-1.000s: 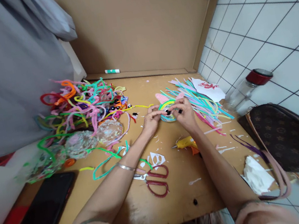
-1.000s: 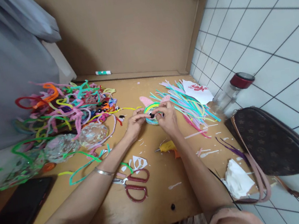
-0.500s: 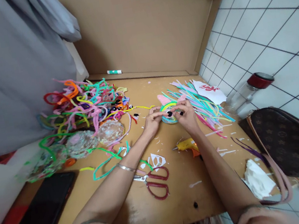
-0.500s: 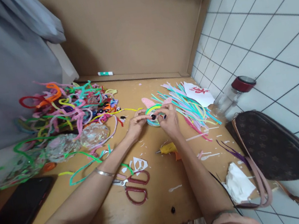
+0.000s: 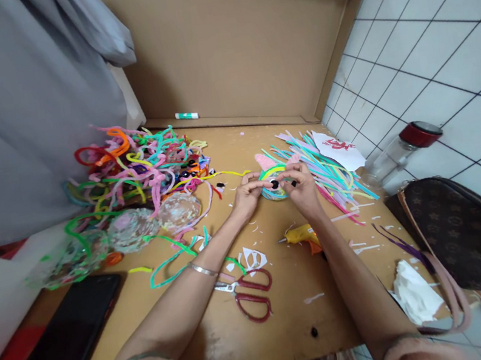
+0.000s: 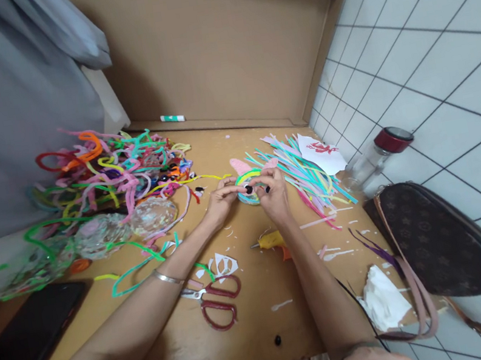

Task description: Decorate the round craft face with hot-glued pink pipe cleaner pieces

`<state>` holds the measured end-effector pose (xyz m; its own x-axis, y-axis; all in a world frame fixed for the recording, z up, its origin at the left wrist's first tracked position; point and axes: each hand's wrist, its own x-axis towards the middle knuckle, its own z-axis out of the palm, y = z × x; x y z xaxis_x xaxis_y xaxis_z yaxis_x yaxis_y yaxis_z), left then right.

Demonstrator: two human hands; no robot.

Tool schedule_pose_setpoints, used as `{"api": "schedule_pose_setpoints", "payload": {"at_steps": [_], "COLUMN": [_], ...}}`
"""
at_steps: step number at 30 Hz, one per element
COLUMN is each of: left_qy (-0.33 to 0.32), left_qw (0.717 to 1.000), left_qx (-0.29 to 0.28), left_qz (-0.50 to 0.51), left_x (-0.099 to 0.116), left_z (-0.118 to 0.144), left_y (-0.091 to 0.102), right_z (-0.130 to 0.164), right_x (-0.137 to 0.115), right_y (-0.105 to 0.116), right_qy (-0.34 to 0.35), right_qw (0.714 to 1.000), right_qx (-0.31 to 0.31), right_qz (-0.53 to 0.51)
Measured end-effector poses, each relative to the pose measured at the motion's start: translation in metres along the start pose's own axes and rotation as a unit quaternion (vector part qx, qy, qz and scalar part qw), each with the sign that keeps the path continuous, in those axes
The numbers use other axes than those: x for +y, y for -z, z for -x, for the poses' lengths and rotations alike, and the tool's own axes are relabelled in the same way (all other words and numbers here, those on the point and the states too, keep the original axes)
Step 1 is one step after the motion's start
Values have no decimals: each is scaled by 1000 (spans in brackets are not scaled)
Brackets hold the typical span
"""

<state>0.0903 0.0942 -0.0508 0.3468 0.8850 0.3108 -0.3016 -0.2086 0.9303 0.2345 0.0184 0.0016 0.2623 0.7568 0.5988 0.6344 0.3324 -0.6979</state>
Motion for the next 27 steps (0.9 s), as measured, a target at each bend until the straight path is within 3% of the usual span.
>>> {"api": "schedule_pose_setpoints", "payload": {"at_steps": [13,27], "left_qy": [-18,1], "left_qw": [1000,1000], "left_qx": [-8,-3], "left_qz": [-8,-10], "left_x": [-1,2], "left_z": [0,0], "left_y": [-1,-1], "right_z": [0,0], "right_x": [1,1], "right_y": [0,-3], "right_qy": [15,-6], "right_qw": [997,997], "right_qx": [-16,-10], "right_qz": [69,75]}}
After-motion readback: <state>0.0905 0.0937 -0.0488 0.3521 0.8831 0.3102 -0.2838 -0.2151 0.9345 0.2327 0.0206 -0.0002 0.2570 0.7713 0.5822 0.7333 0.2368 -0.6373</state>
